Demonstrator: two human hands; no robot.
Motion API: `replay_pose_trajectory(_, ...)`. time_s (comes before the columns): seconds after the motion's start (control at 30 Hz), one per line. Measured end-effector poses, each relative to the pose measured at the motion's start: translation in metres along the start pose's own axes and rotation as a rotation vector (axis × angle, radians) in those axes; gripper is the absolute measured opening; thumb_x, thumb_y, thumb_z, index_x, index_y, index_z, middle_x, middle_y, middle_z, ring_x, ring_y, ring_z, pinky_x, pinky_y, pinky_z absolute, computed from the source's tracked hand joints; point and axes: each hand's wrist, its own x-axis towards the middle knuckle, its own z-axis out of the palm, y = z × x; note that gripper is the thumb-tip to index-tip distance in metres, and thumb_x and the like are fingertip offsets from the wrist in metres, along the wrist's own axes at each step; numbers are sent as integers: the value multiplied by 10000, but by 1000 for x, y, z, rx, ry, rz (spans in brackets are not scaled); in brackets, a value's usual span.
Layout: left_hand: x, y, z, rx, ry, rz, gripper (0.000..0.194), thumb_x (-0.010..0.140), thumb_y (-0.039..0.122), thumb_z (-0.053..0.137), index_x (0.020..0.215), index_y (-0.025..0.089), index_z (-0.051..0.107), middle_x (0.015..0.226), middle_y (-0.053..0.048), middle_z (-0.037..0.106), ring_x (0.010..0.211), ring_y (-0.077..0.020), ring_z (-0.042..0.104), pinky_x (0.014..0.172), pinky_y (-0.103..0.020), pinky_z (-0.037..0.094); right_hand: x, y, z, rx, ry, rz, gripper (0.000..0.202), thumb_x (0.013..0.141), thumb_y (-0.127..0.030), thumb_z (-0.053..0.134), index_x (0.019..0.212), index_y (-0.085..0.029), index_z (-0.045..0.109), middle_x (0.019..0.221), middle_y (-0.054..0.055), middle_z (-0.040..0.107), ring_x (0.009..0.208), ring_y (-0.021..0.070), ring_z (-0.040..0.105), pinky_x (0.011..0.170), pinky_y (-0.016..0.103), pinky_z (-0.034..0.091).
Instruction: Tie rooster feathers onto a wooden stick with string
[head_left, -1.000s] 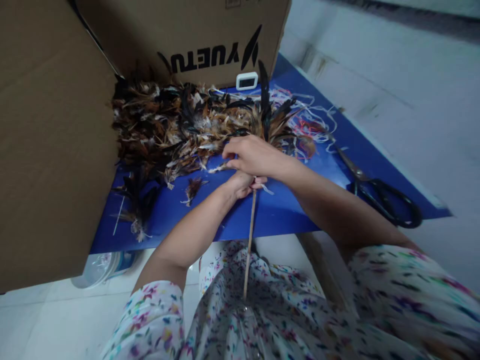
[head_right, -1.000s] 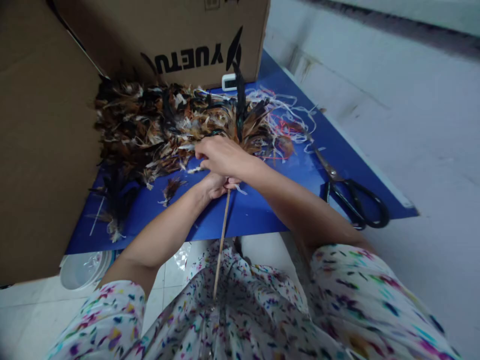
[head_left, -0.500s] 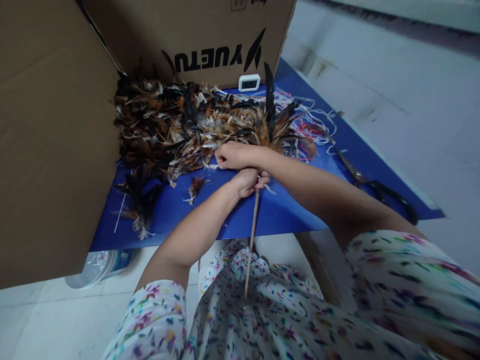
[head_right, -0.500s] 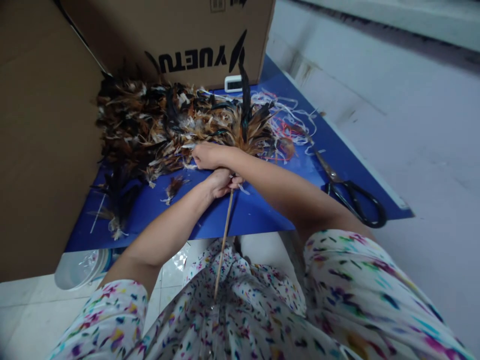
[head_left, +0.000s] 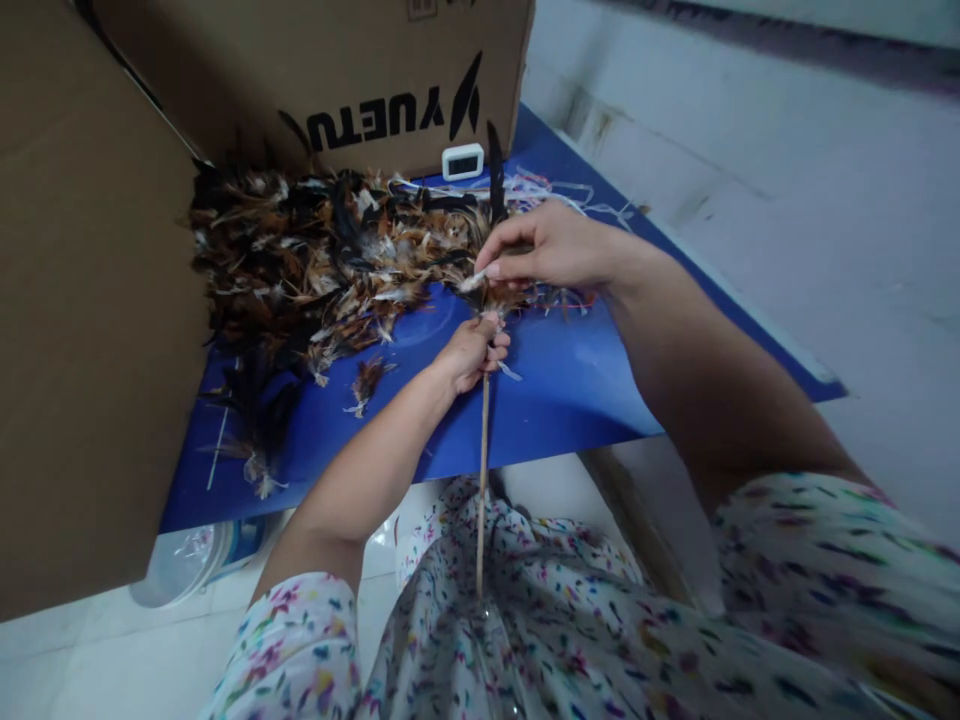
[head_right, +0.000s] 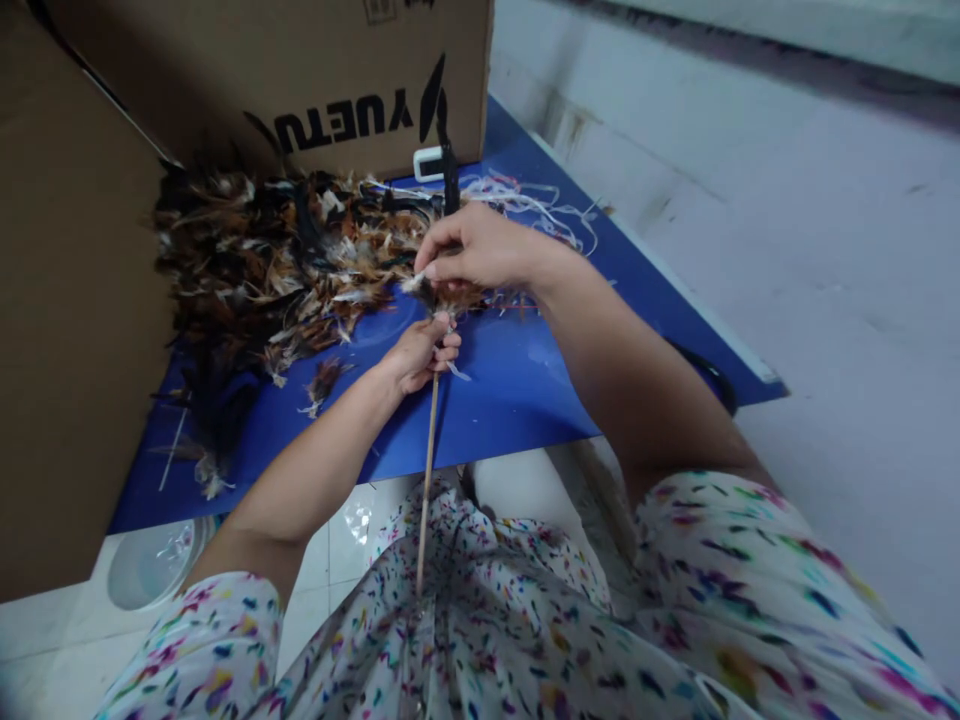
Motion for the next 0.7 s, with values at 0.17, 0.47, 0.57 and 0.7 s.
replay_pose_trajectory(0.17,0,-2,2,77,22,31,214,1019,244,392,822,171,435,550,73,418,354,-13,304,350,-116,162,11,5,-4,-224,-182,22,113,808,-287,749,880,-204,777,742,3,711,723,145,650,685,273,499)
replay_pose_trajectory(0.47,-4,-1,4,88,48,20,200,1009,242,420,820,178,424,545,81,408,354,-11,304,356,-115,149,36,3,4,-350,-429,197,127,824,-269,722,872,-160,768,843,18,731,804,151,671,726,271,483)
replay_pose_trajectory(0.57,-4,0,3,74,41,11,201,1004,230,427,811,174,433,543,77,415,355,-12,300,355,-117,149,40,3,2,-303,-405,252,105,772,-236,768,827,-147,760,795,3,711,795,144,669,725,273,479)
replay_pose_trajectory(0.7,-4,0,3,86,25,20,214,1003,210,424,793,168,436,532,74,420,348,-10,297,356,-117,151,45,7,1,-290,-301,194,123,660,-172,834,746,-149,749,663,-39,644,759,134,657,732,300,487)
